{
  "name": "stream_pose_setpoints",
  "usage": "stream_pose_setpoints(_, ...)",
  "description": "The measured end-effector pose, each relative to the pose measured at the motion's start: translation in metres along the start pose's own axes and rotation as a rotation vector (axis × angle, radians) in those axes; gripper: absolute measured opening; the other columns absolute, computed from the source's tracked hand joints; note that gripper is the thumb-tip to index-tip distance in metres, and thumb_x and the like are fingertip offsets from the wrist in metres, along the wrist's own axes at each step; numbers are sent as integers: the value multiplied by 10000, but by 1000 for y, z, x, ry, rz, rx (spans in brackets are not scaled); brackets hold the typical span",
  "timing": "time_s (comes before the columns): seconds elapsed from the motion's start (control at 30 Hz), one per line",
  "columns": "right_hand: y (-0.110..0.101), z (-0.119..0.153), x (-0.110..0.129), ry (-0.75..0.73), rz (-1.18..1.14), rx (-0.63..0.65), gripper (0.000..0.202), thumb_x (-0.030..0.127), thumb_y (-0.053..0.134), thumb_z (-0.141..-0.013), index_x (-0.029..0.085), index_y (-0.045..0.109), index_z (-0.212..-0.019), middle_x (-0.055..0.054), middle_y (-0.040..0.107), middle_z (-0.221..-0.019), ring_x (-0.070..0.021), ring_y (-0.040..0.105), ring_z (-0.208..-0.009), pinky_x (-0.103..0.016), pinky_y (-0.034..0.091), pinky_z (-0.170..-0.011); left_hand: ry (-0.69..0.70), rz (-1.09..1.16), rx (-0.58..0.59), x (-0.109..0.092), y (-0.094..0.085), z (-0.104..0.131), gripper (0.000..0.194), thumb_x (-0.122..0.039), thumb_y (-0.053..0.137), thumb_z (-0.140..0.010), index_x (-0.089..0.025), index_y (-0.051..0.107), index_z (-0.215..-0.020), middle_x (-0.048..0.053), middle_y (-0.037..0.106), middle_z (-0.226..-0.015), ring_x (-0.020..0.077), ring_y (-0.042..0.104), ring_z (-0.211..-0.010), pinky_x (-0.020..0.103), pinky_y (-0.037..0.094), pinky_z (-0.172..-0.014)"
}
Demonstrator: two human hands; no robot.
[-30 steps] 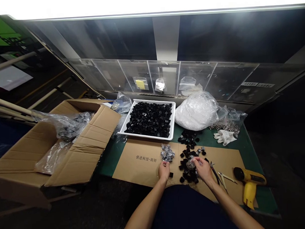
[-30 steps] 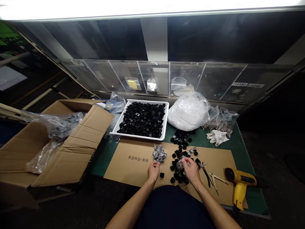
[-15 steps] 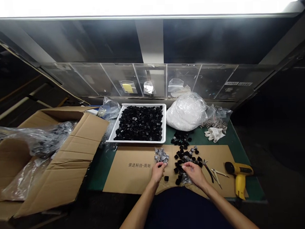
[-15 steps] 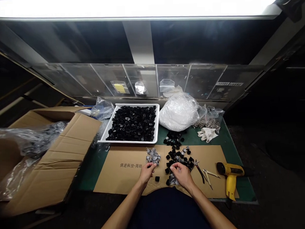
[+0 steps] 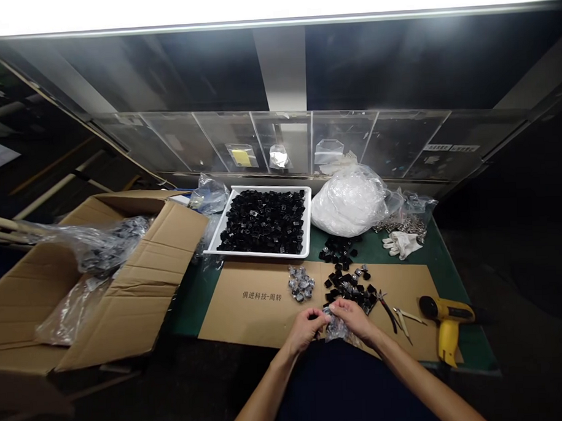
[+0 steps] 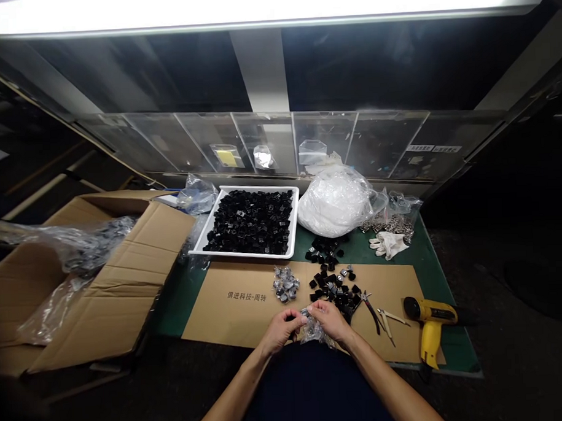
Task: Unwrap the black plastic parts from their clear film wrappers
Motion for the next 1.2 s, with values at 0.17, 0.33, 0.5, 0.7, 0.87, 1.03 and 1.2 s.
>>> stream_pose_setpoints(0.17, -2, 7, -3, 0, -15, 14, 387, 548, 615, -794, 161, 619, -780, 26, 564, -623, -114, 466, -568, -231, 359, -562, -39, -19, 52, 1, -4, 6, 410, -499, 759, -643, -156, 551, -728, -10, 597, -566, 86, 481, -471, 204, 376, -454)
stream_pose_setpoints(0.33, 0, 6, -6, -36, 66, 4, 397, 555, 563, -824, 166, 594, -752, 32, 541, -615, -120, 456, -576, -235, 349, -568, -71, -59, 46, -6, -7, 9, 379, -473, 740, -656, -176, 516, -728, -20, 577, -526, 103, 508, -455, 193, 368, -420)
stream_pose_setpoints(0.5, -3, 1, -12, -53, 203, -56, 406, 556, 516, -845, 171, 575, -731, 29, 528, -630, -132, 462, -606, -238, 357, -585, -24, -132, 44, -4, -14, 4, 374, -485, 705, -688, -169, 551, -817, -67, 510, -492, 77, 436, -400, 182, 345, -396)
stream_pose_setpoints(0.7, -5, 7, -7, -85, 352, -89, 388, 532, 462, -881, 186, 556, -734, 31, 529, -641, -140, 474, -621, -234, 348, -584, -53, -186, 81, 0, -22, 0, 450, -539, 680, -703, -125, 623, -871, -58, 500, -485, 76, 415, -406, 195, 355, -407)
stream_pose_setpoints(0.87, -3, 16, 4, -148, 516, -134, 383, 510, 400, -920, 208, 520, -718, 37, 533, -624, -138, 478, -600, -233, 327, -585, -41, -231, 158, -1, -29, -4, 436, -546, 686, -699, -128, 620, -801, -58, 491, -466, 75, 418, -403, 195, 359, -415)
stream_pose_setpoints(1.03, -5, 18, 10, -160, 632, -189, 395, 505, 355, -939, 219, 490, -702, 22, 557, -638, -148, 518, -616, -235, 325, -591, -57, -207, 120, 9, -44, -17, 441, -563, 696, -674, -138, 612, -757, -51, 510, -492, 72, 422, -403, 193, 329, -399)
stream_pose_setpoints(1.2, -15, 11, 12, -125, 713, -331, 408, 512, 368, -924, 225, 459, -649, 15, 544, -597, -151, 517, -582, -242, 309, -567, -119, -123, -196, 36, -62, -29, 403, -536, 688, -665, -167, 529, -699, -52, 506, -576, 65, 435, -434, 179, 304, -380)
Point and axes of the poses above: each hand's wrist, its own z-axis away from the middle knuckle, its own y-axis out of the palm, x = y × z, the point moved 3 cm from there along -z, towards the middle knuckle
